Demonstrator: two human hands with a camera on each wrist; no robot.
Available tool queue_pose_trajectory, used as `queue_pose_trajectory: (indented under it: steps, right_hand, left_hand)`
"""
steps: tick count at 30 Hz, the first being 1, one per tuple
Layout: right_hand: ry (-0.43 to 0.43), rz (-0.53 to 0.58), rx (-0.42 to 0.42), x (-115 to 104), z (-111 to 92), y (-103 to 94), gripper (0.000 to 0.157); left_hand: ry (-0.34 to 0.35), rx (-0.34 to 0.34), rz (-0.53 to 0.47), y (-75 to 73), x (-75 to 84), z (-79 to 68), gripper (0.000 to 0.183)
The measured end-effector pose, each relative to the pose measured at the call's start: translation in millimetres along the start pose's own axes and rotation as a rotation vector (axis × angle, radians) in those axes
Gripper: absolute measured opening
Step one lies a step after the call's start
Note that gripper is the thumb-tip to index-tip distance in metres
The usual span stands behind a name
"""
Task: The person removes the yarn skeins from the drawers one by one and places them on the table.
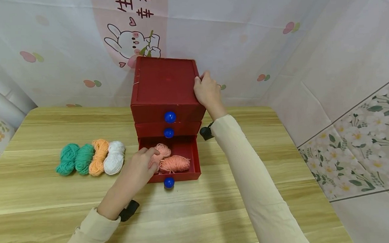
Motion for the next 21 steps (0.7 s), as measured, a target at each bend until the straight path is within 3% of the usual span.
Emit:
queue_pose_trajectory:
  steps: [8,21]
  right_hand:
    - [0.005,0.004,-0.002,1,0,0.1,0.037]
    - [0.014,0.014,-0.015,2,-1,1.3,0.038]
  left_hand:
    - [-0.079,-0.121,0.105,16.6,-10.1,15.7,0.031]
    - [-0.080,-0.161,0.151,33.1,-13.1,32.2,0.030]
Point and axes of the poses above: each hand's wrist, its own z-axis towards the middle knuckle, its own y-axis out of the palm, x = y × z, the point moved 8 cm from there along z, towards the middle knuckle, and after that the axes turned 14 degrees about -x, right-handed, at the moved point
